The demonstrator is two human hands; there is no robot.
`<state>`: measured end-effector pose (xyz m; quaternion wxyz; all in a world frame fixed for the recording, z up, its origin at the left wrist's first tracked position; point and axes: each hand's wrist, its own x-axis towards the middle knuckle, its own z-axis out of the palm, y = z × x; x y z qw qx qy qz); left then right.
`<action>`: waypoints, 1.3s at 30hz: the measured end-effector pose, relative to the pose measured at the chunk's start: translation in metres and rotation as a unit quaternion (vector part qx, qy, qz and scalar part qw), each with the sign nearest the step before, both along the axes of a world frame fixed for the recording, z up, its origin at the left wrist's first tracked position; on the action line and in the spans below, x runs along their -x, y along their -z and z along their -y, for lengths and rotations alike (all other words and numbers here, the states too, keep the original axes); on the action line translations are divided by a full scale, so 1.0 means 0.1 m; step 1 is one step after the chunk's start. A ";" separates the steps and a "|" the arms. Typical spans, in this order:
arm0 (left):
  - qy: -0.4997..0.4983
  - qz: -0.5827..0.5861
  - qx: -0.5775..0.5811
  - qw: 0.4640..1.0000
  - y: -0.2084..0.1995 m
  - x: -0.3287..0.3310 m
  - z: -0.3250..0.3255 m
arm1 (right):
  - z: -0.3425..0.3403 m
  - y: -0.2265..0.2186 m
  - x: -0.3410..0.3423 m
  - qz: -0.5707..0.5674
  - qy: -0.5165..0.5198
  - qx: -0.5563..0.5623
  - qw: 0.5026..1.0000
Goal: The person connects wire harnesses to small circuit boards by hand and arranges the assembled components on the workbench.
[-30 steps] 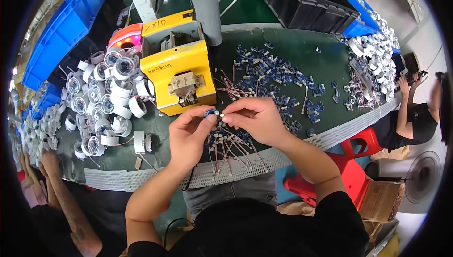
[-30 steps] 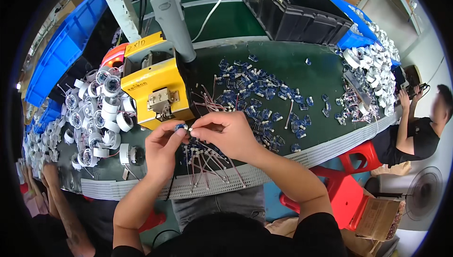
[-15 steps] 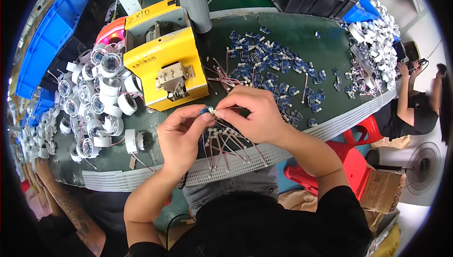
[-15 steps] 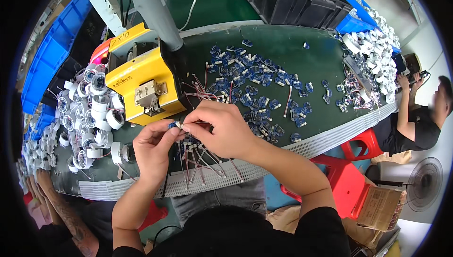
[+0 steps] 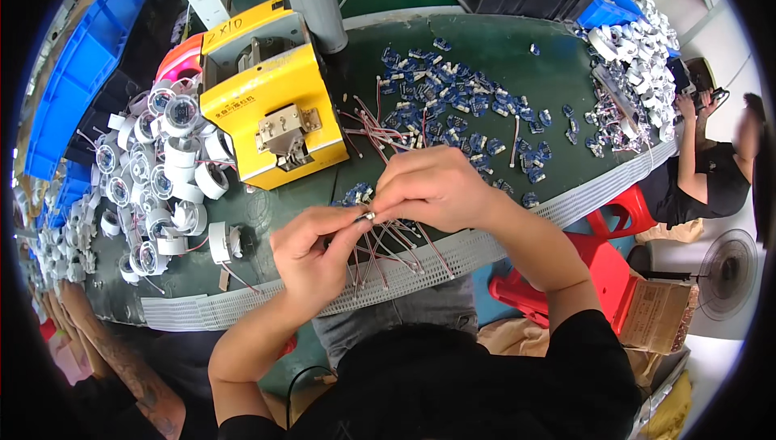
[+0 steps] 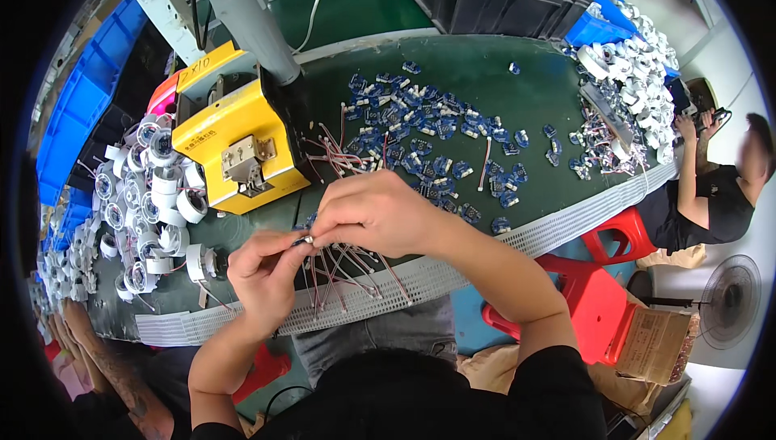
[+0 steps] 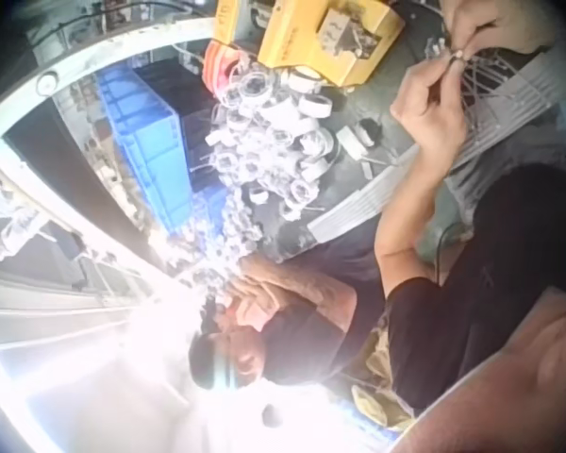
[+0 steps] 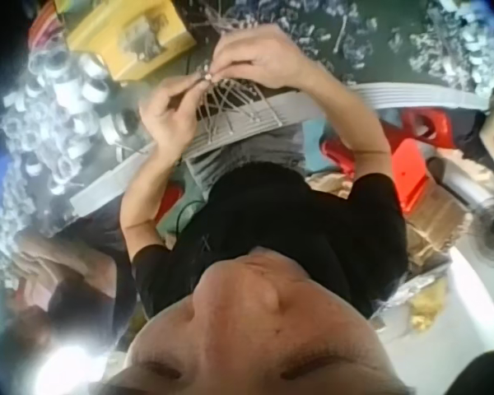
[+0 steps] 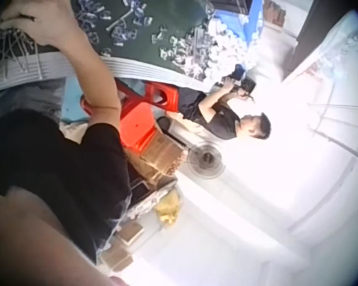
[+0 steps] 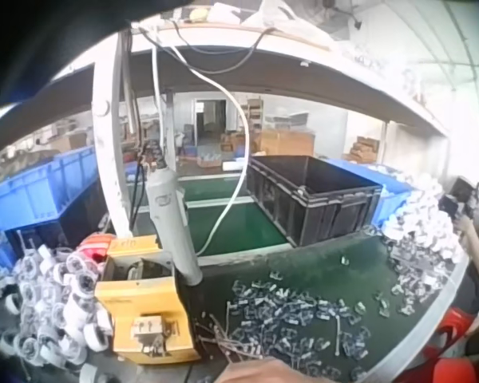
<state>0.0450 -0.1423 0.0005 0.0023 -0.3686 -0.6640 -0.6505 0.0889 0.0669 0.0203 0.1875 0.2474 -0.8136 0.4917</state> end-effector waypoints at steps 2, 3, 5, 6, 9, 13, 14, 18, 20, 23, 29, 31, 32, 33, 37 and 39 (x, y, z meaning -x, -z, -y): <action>-0.002 0.021 -0.011 1.000 -0.02 -0.01 0.01 | 0.03 -0.05 -0.04 0.034 0.006 0.014 0.999; 0.000 0.019 -0.014 1.000 -0.09 0.05 0.04 | -0.01 -0.08 -0.03 0.032 0.007 0.010 0.999; 0.106 0.071 0.159 0.979 -0.34 0.18 0.09 | -0.16 -0.13 0.01 0.061 -0.050 0.005 0.997; 0.129 0.205 0.184 0.953 -0.37 0.21 0.13 | -0.26 -0.16 -0.01 0.086 0.014 0.003 0.996; 0.143 -0.044 0.290 0.945 -0.40 0.35 0.12 | -0.49 -0.16 0.09 0.184 0.240 -0.005 0.953; 0.082 -0.148 0.303 0.938 -0.26 0.24 0.02 | -0.62 0.08 0.37 0.066 0.225 -0.185 0.954; 0.090 -0.133 0.304 0.939 -0.24 0.22 0.01 | -0.60 0.10 0.40 0.066 0.228 -0.252 0.938; 0.054 -0.147 0.265 0.951 -0.19 0.21 0.03 | -0.59 0.06 0.43 0.101 0.222 -0.319 0.916; 0.089 0.016 0.249 0.964 -0.19 0.26 0.08 | -0.56 -0.06 0.40 0.096 0.217 -0.250 0.939; 0.150 0.342 0.091 0.923 -0.22 0.29 0.04 | -0.36 -0.32 0.23 0.026 0.135 -0.152 0.979; 0.228 0.468 0.044 0.853 -0.15 0.37 0.10 | -0.03 -0.22 0.28 -0.020 -0.010 -0.103 0.994; 0.156 0.450 0.101 0.874 -0.17 0.39 0.13 | -0.14 -0.18 0.34 0.097 0.051 -0.056 0.992; 0.136 0.405 0.105 0.898 -0.19 0.39 0.13 | -0.14 -0.19 0.38 0.172 0.103 -0.051 0.978; 0.136 0.404 0.105 0.898 -0.20 0.39 0.13 | -0.11 -0.16 0.41 0.171 0.103 -0.050 0.979; 0.132 0.408 0.085 0.899 -0.19 0.39 0.12 | 0.02 0.04 0.47 0.133 0.175 -0.249 0.943; 0.132 0.411 0.074 0.899 -0.17 0.38 0.11 | 0.04 0.11 0.45 0.076 0.227 -0.319 0.917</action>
